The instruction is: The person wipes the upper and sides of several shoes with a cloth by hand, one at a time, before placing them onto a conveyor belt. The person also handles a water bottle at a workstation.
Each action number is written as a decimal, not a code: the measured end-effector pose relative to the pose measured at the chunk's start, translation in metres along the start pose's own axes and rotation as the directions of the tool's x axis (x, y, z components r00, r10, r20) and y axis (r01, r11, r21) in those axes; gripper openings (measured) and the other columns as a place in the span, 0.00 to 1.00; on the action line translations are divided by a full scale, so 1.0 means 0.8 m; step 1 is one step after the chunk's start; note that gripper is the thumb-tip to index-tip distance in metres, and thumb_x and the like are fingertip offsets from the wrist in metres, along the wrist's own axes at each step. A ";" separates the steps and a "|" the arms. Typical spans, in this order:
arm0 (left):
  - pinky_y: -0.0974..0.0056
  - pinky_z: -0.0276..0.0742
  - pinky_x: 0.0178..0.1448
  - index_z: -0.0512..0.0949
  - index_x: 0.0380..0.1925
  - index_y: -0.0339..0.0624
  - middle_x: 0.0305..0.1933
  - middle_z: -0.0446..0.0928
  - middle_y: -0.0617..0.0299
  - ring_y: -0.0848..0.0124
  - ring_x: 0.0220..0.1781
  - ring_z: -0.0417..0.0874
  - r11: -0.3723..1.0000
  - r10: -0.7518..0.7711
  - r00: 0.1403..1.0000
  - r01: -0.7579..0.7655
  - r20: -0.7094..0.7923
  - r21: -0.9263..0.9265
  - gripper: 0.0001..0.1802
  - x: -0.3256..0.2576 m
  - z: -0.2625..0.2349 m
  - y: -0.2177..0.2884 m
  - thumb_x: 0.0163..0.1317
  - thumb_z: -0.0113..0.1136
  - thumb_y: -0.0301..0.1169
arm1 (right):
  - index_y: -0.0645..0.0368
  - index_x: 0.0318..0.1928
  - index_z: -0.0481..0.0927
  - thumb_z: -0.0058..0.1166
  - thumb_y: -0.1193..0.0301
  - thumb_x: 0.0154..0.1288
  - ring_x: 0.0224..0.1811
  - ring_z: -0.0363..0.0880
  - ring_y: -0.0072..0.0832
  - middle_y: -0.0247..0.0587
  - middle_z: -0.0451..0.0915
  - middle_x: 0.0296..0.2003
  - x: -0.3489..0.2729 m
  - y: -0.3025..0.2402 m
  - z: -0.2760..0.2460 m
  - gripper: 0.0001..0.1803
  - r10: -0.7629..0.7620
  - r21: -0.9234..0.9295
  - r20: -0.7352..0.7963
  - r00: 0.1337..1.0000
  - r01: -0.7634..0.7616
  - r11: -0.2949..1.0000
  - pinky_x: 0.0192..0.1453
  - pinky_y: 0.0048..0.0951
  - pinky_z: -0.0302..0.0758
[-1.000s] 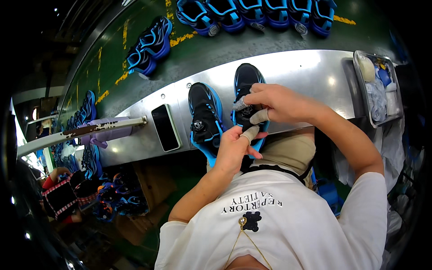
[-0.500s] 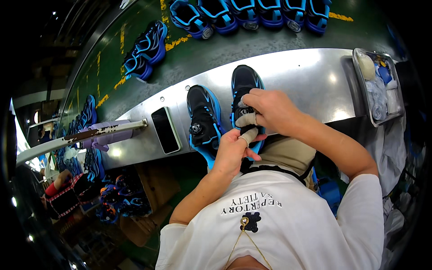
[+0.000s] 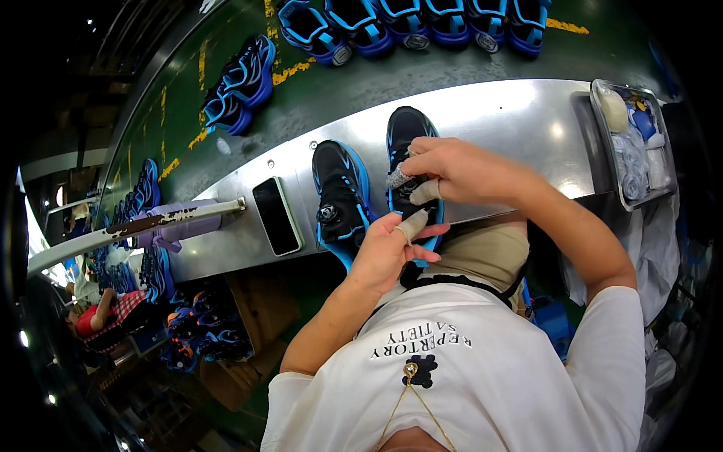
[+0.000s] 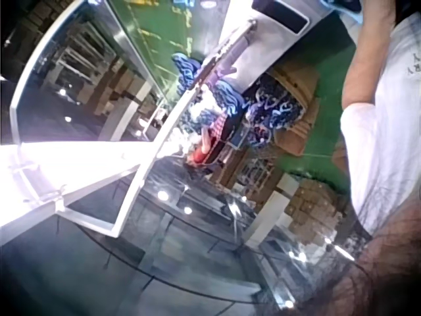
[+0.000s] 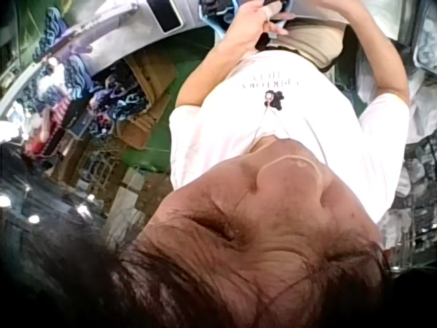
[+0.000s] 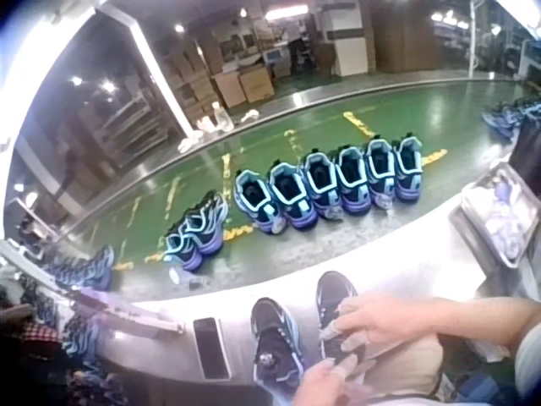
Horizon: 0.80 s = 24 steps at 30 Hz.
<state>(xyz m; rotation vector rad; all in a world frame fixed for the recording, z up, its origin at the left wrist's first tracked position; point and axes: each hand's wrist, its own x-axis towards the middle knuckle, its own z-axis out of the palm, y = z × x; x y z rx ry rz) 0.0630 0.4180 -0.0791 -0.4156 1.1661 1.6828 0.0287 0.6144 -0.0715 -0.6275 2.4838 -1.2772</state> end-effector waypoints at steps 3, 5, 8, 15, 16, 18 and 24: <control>0.65 0.83 0.39 0.73 0.50 0.33 0.51 0.77 0.53 0.63 0.50 0.81 0.993 0.103 0.995 -0.103 -0.007 -0.059 0.15 0.003 0.008 -0.011 0.69 0.49 0.31 | 0.59 0.41 0.78 0.62 0.68 0.53 0.35 0.72 0.44 0.45 0.71 0.34 -0.012 -0.005 0.025 0.16 0.044 -0.065 -0.121 0.992 -0.053 0.996 0.37 0.39 0.69; 0.65 0.83 0.39 0.73 0.50 0.33 0.51 0.76 0.54 0.63 0.53 0.80 0.996 0.079 0.997 -0.080 -0.005 -0.047 0.14 0.003 0.008 -0.007 0.69 0.49 0.30 | 0.59 0.42 0.78 0.62 0.68 0.53 0.35 0.72 0.44 0.45 0.71 0.33 -0.011 -0.006 0.026 0.16 0.150 -0.090 -0.191 0.970 -0.169 0.981 0.37 0.39 0.68; 0.64 0.83 0.40 0.73 0.50 0.32 0.51 0.76 0.55 0.63 0.55 0.79 0.999 0.027 1.000 -0.027 -0.005 -0.041 0.14 0.000 0.007 0.000 0.69 0.48 0.30 | 0.60 0.40 0.78 0.62 0.69 0.52 0.37 0.73 0.43 0.47 0.72 0.34 -0.001 -0.011 -0.002 0.15 0.059 0.065 -0.027 0.998 -0.057 0.996 0.38 0.39 0.69; 0.63 0.84 0.41 0.71 0.49 0.31 0.51 0.75 0.53 0.63 0.53 0.80 0.984 0.091 0.995 -0.097 -0.051 -0.149 0.13 0.009 0.023 -0.020 0.69 0.45 0.27 | 0.58 0.38 0.78 0.64 0.65 0.51 0.30 0.74 0.45 0.45 0.73 0.29 -0.015 -0.008 0.035 0.15 0.063 -0.082 -0.266 0.962 -0.088 0.993 0.34 0.40 0.70; 0.62 0.83 0.41 0.71 0.49 0.30 0.50 0.75 0.53 0.62 0.52 0.80 0.987 0.085 0.995 -0.090 -0.043 -0.137 0.13 0.009 0.023 -0.018 0.70 0.45 0.27 | 0.58 0.38 0.78 0.64 0.64 0.51 0.31 0.74 0.44 0.45 0.72 0.29 -0.017 -0.006 0.039 0.16 0.072 -0.070 -0.289 0.955 -0.096 0.993 0.34 0.40 0.70; 0.62 0.83 0.42 0.70 0.50 0.30 0.51 0.75 0.53 0.62 0.52 0.80 0.987 0.076 0.997 -0.080 -0.033 -0.138 0.13 0.005 0.024 -0.012 0.69 0.45 0.27 | 0.58 0.39 0.77 0.64 0.64 0.51 0.32 0.73 0.44 0.45 0.71 0.30 -0.015 0.000 0.029 0.16 0.069 -0.056 -0.231 0.971 -0.084 0.995 0.35 0.40 0.69; 0.62 0.82 0.43 0.71 0.49 0.31 0.51 0.74 0.54 0.60 0.54 0.79 0.978 0.104 0.993 -0.111 -0.047 -0.176 0.13 0.010 0.035 -0.023 0.69 0.43 0.25 | 0.58 0.40 0.78 0.64 0.66 0.51 0.32 0.73 0.45 0.45 0.71 0.30 -0.010 0.003 0.011 0.16 -0.018 0.009 -0.109 0.994 0.019 1.000 0.36 0.40 0.69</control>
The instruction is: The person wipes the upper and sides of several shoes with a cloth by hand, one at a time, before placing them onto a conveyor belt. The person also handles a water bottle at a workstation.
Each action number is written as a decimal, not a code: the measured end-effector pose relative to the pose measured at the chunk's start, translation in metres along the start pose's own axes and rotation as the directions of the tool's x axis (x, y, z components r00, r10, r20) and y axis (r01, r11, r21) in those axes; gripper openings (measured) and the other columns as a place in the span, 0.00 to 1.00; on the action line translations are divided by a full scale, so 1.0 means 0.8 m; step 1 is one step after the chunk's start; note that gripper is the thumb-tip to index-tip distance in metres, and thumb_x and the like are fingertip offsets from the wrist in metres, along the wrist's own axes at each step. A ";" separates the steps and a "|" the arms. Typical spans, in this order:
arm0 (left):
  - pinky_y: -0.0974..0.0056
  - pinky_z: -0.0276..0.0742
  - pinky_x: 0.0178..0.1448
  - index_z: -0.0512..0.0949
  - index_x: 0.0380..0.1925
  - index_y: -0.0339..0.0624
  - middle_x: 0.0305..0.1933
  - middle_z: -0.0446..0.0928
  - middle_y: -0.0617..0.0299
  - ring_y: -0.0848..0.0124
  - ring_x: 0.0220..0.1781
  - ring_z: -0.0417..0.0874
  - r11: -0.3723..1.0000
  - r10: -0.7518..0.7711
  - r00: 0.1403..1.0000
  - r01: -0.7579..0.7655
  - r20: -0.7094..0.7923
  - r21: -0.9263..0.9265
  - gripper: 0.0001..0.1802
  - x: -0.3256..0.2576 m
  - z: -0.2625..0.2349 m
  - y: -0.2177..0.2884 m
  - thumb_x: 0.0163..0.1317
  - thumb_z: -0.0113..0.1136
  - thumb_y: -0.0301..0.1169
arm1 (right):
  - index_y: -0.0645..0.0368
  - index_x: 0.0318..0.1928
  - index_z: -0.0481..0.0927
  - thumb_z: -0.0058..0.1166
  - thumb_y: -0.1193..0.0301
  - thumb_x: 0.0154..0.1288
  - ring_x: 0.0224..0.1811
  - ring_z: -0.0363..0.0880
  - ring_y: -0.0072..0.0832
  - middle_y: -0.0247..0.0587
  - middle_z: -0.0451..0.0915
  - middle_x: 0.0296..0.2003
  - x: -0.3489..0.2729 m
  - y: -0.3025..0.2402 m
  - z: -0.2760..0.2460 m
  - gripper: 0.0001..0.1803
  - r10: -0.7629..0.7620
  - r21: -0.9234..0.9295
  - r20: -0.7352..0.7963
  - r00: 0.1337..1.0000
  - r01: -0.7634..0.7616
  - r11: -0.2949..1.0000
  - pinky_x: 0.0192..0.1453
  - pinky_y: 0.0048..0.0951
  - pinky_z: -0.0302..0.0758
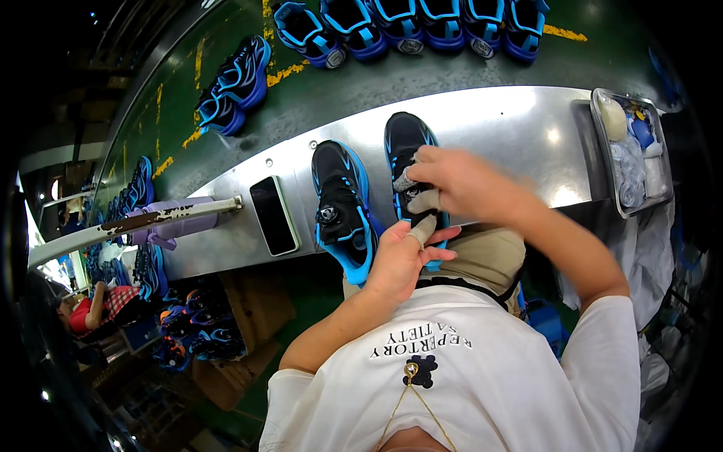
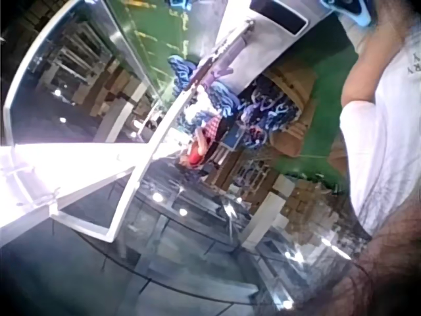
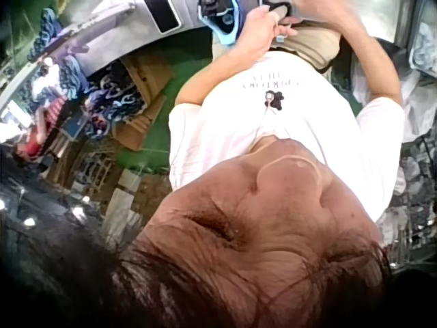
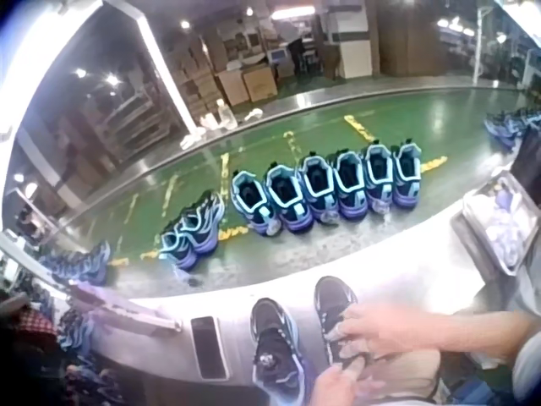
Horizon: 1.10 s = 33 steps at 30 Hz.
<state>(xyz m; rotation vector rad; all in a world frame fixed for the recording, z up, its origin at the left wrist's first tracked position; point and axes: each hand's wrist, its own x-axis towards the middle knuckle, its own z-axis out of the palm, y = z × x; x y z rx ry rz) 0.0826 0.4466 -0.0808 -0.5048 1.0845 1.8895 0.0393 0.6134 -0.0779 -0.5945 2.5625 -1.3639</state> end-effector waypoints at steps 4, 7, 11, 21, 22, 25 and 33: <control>0.63 0.83 0.44 0.71 0.47 0.31 0.49 0.75 0.54 0.62 0.52 0.80 0.999 0.035 0.999 -0.035 0.004 -0.002 0.11 0.003 0.002 -0.003 0.68 0.43 0.25 | 0.60 0.39 0.79 0.65 0.66 0.51 0.30 0.74 0.42 0.45 0.73 0.29 -0.020 -0.015 0.032 0.17 0.149 -0.035 -0.242 0.959 -0.162 0.986 0.35 0.37 0.70; 0.62 0.82 0.45 0.71 0.46 0.31 0.49 0.74 0.55 0.60 0.53 0.79 0.997 -0.065 0.998 0.064 0.009 0.041 0.11 -0.002 0.001 0.010 0.70 0.45 0.27 | 0.62 0.38 0.80 0.64 0.67 0.54 0.29 0.74 0.31 0.43 0.75 0.30 -0.014 0.013 0.017 0.14 0.118 0.119 -0.181 0.976 -0.097 0.988 0.34 0.30 0.70; 0.61 0.81 0.47 0.72 0.45 0.31 0.51 0.72 0.56 0.58 0.55 0.78 0.996 -0.078 0.997 0.078 0.028 -0.029 0.13 -0.008 -0.006 0.012 0.71 0.48 0.32 | 0.61 0.40 0.81 0.61 0.64 0.60 0.31 0.74 0.28 0.39 0.79 0.31 0.005 0.039 -0.046 0.14 0.340 0.064 -0.078 0.937 -0.336 0.940 0.36 0.28 0.70; 0.60 0.82 0.46 0.71 0.51 0.32 0.51 0.72 0.57 0.57 0.55 0.79 0.998 0.026 0.997 -0.021 0.070 -0.067 0.15 -0.001 -0.010 -0.012 0.72 0.46 0.31 | 0.58 0.43 0.79 0.62 0.69 0.54 0.36 0.73 0.41 0.46 0.71 0.32 -0.012 0.001 0.004 0.15 0.086 -0.008 0.068 0.994 -0.085 0.996 0.41 0.34 0.70; 0.60 0.82 0.46 0.71 0.51 0.32 0.51 0.72 0.57 0.57 0.54 0.80 0.998 0.022 0.998 -0.018 0.064 -0.066 0.15 -0.001 -0.008 -0.012 0.72 0.46 0.31 | 0.57 0.43 0.80 0.62 0.69 0.53 0.37 0.73 0.43 0.47 0.72 0.32 -0.017 0.000 0.011 0.15 0.164 -0.026 -0.057 0.985 -0.166 0.986 0.40 0.34 0.70; 0.61 0.82 0.44 0.71 0.51 0.32 0.52 0.72 0.57 0.57 0.52 0.81 0.997 -0.067 0.996 0.069 0.066 -0.040 0.15 0.002 -0.011 -0.002 0.72 0.46 0.32 | 0.56 0.44 0.81 0.63 0.68 0.54 0.36 0.75 0.41 0.45 0.75 0.32 -0.022 0.008 0.013 0.16 0.137 0.063 -0.106 0.985 -0.131 0.989 0.39 0.33 0.72; 0.65 0.84 0.29 0.69 0.50 0.28 0.53 0.70 0.51 0.56 0.50 0.82 1.000 -0.014 1.000 0.014 -0.012 0.010 0.17 0.005 0.001 -0.005 0.70 0.46 0.32 | 0.63 0.38 0.79 0.63 0.68 0.53 0.33 0.73 0.39 0.44 0.70 0.31 0.013 -0.005 -0.017 0.14 0.105 -0.024 0.174 0.979 -0.102 0.994 0.36 0.33 0.71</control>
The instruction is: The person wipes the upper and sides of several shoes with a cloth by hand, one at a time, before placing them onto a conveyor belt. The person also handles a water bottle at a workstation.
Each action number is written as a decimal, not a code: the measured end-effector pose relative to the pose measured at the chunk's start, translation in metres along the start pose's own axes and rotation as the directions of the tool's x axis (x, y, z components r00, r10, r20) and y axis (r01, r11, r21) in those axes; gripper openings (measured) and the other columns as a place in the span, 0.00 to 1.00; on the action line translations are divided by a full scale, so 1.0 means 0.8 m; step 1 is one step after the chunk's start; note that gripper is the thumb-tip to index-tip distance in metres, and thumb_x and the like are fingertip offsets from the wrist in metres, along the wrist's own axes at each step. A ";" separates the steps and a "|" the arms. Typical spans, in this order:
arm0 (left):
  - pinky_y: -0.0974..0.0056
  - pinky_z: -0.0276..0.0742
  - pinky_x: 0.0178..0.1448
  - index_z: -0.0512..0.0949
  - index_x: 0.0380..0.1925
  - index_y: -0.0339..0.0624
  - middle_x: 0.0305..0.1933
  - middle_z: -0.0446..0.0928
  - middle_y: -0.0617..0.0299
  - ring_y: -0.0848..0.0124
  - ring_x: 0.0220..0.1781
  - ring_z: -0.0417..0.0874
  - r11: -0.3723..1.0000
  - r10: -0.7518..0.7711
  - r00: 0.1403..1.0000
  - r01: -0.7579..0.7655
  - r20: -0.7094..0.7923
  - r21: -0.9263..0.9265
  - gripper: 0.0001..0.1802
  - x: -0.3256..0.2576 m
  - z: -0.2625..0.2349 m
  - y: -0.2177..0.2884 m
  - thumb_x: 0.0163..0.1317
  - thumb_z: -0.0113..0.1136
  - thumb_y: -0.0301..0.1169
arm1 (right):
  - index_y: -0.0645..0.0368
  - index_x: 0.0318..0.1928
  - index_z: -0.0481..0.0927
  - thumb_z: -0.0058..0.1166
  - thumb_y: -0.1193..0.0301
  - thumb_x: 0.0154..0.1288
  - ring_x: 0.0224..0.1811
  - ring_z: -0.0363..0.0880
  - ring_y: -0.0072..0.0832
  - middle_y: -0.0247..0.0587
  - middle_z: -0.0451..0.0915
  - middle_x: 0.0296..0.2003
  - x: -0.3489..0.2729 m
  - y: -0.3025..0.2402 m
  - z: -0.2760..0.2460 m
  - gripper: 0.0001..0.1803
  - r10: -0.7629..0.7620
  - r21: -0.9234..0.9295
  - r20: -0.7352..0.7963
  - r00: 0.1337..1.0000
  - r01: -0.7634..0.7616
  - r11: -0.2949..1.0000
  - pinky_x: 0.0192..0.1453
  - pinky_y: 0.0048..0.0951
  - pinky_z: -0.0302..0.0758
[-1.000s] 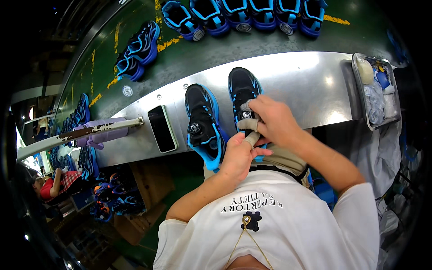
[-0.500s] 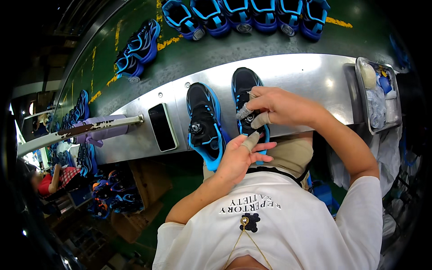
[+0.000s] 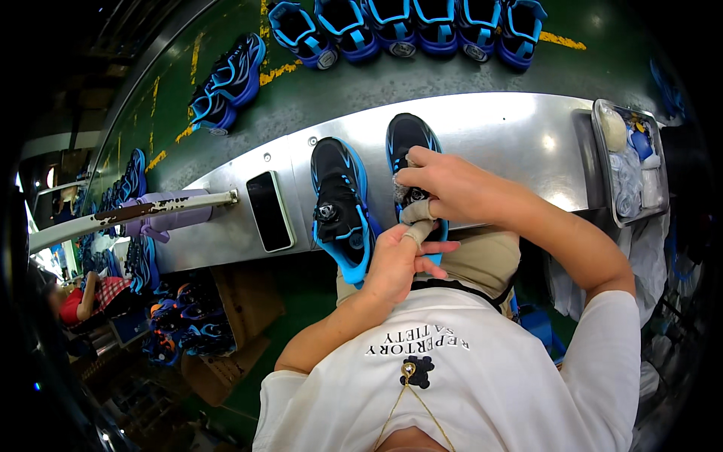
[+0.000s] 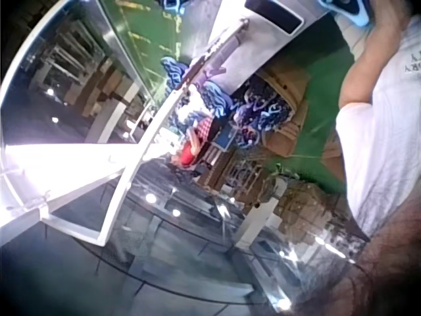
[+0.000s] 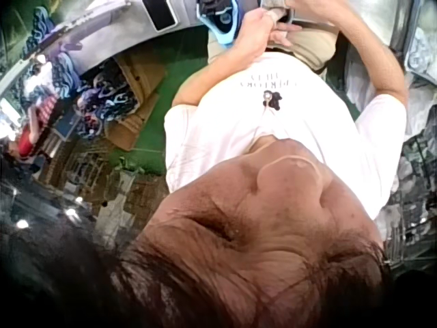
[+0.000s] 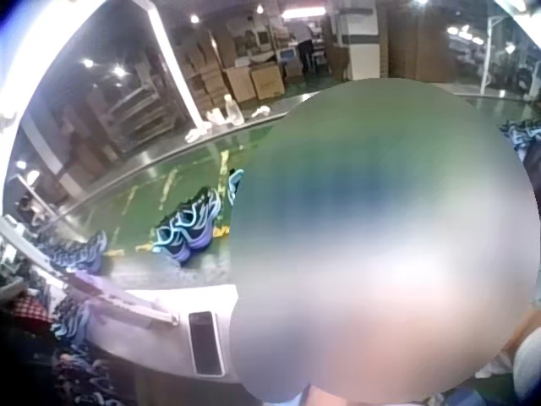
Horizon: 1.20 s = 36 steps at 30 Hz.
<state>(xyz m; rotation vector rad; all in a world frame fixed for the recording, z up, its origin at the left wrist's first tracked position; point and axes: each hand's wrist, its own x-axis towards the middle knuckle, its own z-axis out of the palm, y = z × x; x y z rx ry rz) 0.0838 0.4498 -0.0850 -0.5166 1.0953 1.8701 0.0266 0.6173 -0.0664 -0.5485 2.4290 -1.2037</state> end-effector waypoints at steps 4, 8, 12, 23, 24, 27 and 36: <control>0.66 0.83 0.26 0.68 0.51 0.25 0.54 0.70 0.48 0.56 0.50 0.82 0.999 -0.008 1.000 0.008 -0.001 0.035 0.17 0.005 -0.010 -0.007 0.69 0.44 0.30 | 0.66 0.34 0.76 0.63 0.68 0.52 0.32 0.71 0.38 0.44 0.68 0.32 0.017 0.014 -0.006 0.15 -0.007 0.014 0.157 0.988 0.005 1.000 0.36 0.33 0.69; 0.67 0.83 0.27 0.68 0.51 0.25 0.56 0.69 0.48 0.57 0.50 0.82 1.000 -0.005 1.000 0.005 0.004 0.024 0.17 0.004 -0.002 0.007 0.69 0.44 0.30 | 0.65 0.36 0.77 0.65 0.67 0.51 0.32 0.70 0.38 0.45 0.68 0.32 0.016 0.026 -0.004 0.16 0.045 0.182 0.162 0.986 -0.075 0.980 0.37 0.31 0.68; 0.67 0.83 0.28 0.68 0.51 0.27 0.55 0.70 0.49 0.58 0.49 0.82 0.999 0.023 0.997 -0.021 0.069 -0.034 0.17 0.005 -0.010 -0.003 0.70 0.45 0.30 | 0.60 0.38 0.80 0.65 0.70 0.50 0.29 0.68 0.30 0.38 0.67 0.28 0.000 0.034 -0.014 0.14 -0.107 0.302 0.142 0.984 0.060 0.952 0.33 0.30 0.66; 0.68 0.80 0.33 0.70 0.45 0.33 0.46 0.76 0.51 0.62 0.45 0.83 1.000 0.001 1.000 -0.002 -0.022 -0.009 0.14 0.005 0.006 -0.007 0.71 0.48 0.34 | 0.61 0.37 0.78 0.70 0.66 0.45 0.24 0.70 0.29 0.40 0.73 0.26 -0.034 0.023 0.048 0.19 0.183 0.221 -0.420 0.889 -0.096 0.971 0.29 0.30 0.68; 0.68 0.80 0.33 0.70 0.45 0.33 0.46 0.76 0.51 0.62 0.45 0.83 1.000 0.003 1.000 -0.003 -0.022 -0.006 0.14 0.004 0.006 -0.002 0.71 0.48 0.34 | 0.60 0.39 0.79 0.70 0.65 0.46 0.26 0.70 0.30 0.40 0.72 0.26 -0.035 0.027 0.047 0.20 0.204 0.258 -0.387 0.899 -0.107 0.960 0.31 0.30 0.68; 0.69 0.78 0.32 0.72 0.48 0.30 0.49 0.77 0.48 0.66 0.39 0.83 0.961 -0.149 0.985 0.122 0.089 0.249 0.18 -0.014 -0.006 0.022 0.71 0.49 0.36 | 0.59 0.42 0.80 0.69 0.64 0.47 0.30 0.70 0.30 0.39 0.70 0.27 -0.029 0.029 0.030 0.21 0.156 0.225 -0.314 0.937 -0.086 0.970 0.35 0.31 0.69; 0.75 0.71 0.32 0.78 0.45 0.33 0.43 0.79 0.59 0.78 0.33 0.77 0.467 0.661 0.746 -0.493 0.080 0.734 0.13 -0.058 -0.064 0.115 0.64 0.58 0.30 | 0.58 0.44 0.80 0.65 0.62 0.54 0.37 0.72 0.35 0.41 0.72 0.32 -0.032 0.008 0.027 0.20 0.189 0.198 -0.183 0.965 -0.152 0.968 0.41 0.35 0.70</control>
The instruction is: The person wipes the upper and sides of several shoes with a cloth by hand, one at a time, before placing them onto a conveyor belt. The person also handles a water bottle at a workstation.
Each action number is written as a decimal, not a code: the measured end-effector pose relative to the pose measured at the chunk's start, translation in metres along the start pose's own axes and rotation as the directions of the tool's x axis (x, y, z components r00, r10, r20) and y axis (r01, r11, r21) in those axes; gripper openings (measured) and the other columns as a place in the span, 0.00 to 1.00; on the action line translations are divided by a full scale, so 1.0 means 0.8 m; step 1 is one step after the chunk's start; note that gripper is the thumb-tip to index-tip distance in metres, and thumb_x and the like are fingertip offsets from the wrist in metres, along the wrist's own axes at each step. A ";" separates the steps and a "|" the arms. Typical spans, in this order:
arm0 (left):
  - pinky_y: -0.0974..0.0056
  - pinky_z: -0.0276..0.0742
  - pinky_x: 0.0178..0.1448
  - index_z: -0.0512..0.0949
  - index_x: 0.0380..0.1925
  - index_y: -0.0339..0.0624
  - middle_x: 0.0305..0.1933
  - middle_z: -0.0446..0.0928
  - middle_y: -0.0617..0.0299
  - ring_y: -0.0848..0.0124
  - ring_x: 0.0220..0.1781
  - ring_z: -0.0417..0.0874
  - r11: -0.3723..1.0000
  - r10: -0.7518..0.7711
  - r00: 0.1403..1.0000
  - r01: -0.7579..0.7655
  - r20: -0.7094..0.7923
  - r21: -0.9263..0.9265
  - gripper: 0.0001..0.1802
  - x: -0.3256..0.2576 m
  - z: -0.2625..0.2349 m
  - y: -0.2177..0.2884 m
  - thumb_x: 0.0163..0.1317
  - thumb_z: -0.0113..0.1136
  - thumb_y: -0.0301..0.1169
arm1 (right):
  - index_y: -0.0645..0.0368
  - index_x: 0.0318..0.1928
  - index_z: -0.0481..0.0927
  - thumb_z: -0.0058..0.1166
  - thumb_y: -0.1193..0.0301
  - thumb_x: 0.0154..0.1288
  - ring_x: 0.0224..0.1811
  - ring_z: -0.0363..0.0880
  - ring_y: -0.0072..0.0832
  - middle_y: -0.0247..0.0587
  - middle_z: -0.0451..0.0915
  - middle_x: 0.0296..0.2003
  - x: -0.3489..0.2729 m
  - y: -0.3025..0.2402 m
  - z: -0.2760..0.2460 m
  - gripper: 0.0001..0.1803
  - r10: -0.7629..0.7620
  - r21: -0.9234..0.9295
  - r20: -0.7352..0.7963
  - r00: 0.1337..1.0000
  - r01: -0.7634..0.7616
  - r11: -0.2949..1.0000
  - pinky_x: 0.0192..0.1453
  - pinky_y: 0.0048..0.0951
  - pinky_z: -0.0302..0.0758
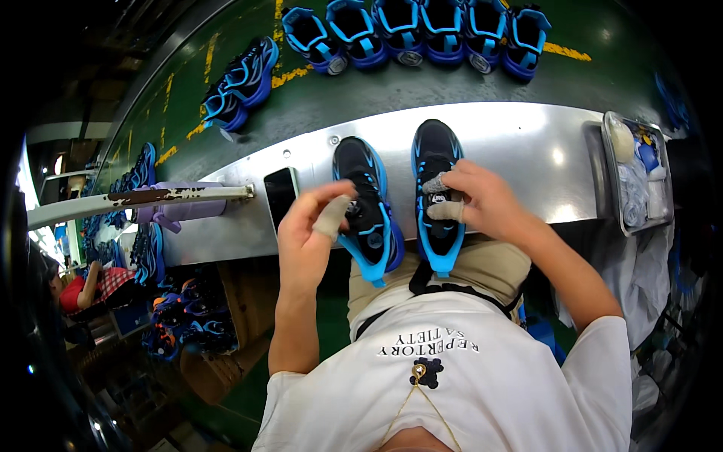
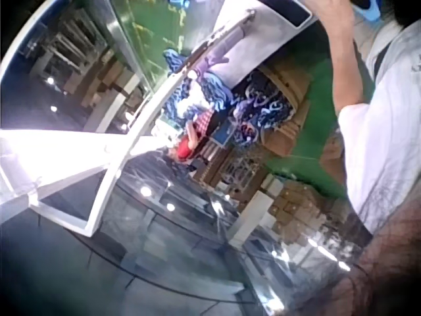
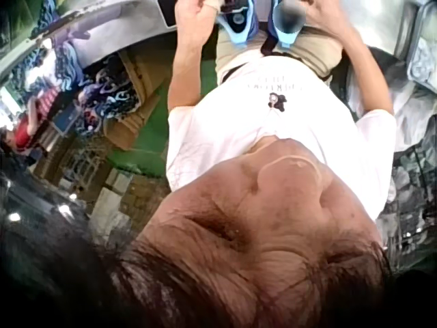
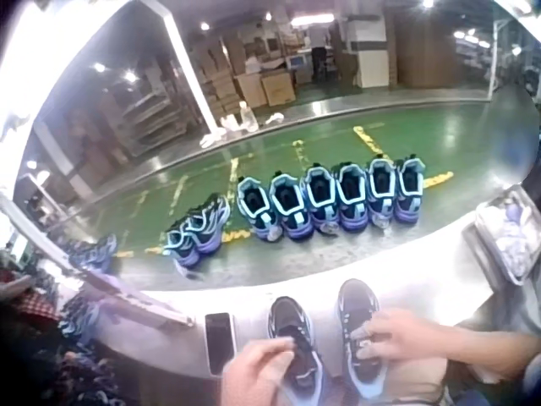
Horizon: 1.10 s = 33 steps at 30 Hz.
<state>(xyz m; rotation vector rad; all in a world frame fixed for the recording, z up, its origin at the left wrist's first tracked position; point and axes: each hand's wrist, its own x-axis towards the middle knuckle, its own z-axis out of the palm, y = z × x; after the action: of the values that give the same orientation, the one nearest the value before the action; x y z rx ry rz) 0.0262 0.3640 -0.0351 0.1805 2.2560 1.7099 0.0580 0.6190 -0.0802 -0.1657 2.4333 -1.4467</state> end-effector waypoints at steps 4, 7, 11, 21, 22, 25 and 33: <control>0.67 0.70 0.36 0.80 0.44 0.43 0.34 0.75 0.61 0.70 0.33 0.75 0.866 0.203 0.974 -0.225 0.096 0.447 0.16 0.017 0.016 -0.042 0.54 0.66 0.27 | 0.56 0.49 0.80 0.63 0.63 0.57 0.45 0.72 0.39 0.44 0.72 0.40 0.048 -0.006 -0.013 0.20 -0.282 -0.086 -0.027 0.959 0.279 0.957 0.50 0.35 0.70; 0.66 0.72 0.42 0.80 0.46 0.43 0.37 0.78 0.60 0.66 0.38 0.75 0.879 0.196 0.962 -0.259 0.192 0.399 0.17 0.020 0.005 -0.053 0.54 0.65 0.27 | 0.52 0.58 0.75 0.52 0.55 0.65 0.53 0.70 0.44 0.51 0.72 0.46 0.123 -0.007 0.018 0.24 -0.213 -0.146 0.014 0.977 0.213 0.966 0.58 0.37 0.67; 0.64 0.70 0.50 0.79 0.47 0.43 0.40 0.80 0.61 0.64 0.45 0.73 0.873 0.141 0.982 -0.182 0.123 0.453 0.19 0.011 0.025 -0.040 0.53 0.65 0.27 | 0.54 0.59 0.74 0.42 0.49 0.69 0.53 0.71 0.55 0.62 0.72 0.50 0.211 0.022 0.086 0.28 -0.180 -0.224 0.289 0.940 0.249 0.942 0.59 0.43 0.68; 0.60 0.70 0.47 0.80 0.36 0.39 0.36 0.76 0.58 0.58 0.41 0.71 0.753 0.219 0.868 -0.441 0.446 0.488 0.11 0.023 0.022 -0.045 0.49 0.62 0.22 | 0.57 0.39 0.81 0.44 0.54 0.69 0.40 0.76 0.51 0.56 0.75 0.35 0.278 0.018 0.098 0.20 -0.281 -0.331 -0.139 0.950 0.223 0.917 0.48 0.47 0.72; 0.60 0.70 0.47 0.79 0.37 0.38 0.37 0.76 0.58 0.57 0.42 0.71 0.697 0.224 0.858 -0.473 0.462 0.539 0.13 0.021 0.025 -0.046 0.48 0.62 0.21 | 0.57 0.39 0.81 0.44 0.54 0.69 0.40 0.76 0.51 0.56 0.75 0.35 0.273 0.015 0.096 0.20 -0.278 -0.329 -0.139 0.951 0.220 0.918 0.48 0.47 0.72; 0.58 0.70 0.47 0.77 0.39 0.36 0.37 0.73 0.56 0.57 0.43 0.71 0.779 0.289 0.947 -0.317 0.138 0.540 0.17 -0.001 0.040 -0.051 0.48 0.68 0.27 | 0.57 0.39 0.81 0.47 0.54 0.68 0.38 0.74 0.50 0.55 0.75 0.35 0.237 0.022 0.105 0.19 -0.291 -0.282 0.031 0.956 0.287 0.915 0.45 0.44 0.71; 0.65 0.70 0.36 0.79 0.40 0.38 0.34 0.79 0.60 0.65 0.34 0.74 0.965 0.105 0.989 -0.127 0.104 0.230 0.16 0.010 0.033 -0.050 0.51 0.68 0.29 | 0.59 0.36 0.78 0.44 0.58 0.68 0.38 0.76 0.54 0.55 0.79 0.30 0.251 0.034 0.107 0.18 -0.192 -0.159 0.040 0.981 0.196 0.968 0.42 0.49 0.71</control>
<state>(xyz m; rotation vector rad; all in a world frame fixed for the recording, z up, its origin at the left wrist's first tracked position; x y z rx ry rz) 0.0304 0.3788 -0.0808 0.4431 2.4169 1.4494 -0.1035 0.5097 -0.1822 -0.4668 2.5741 -1.3109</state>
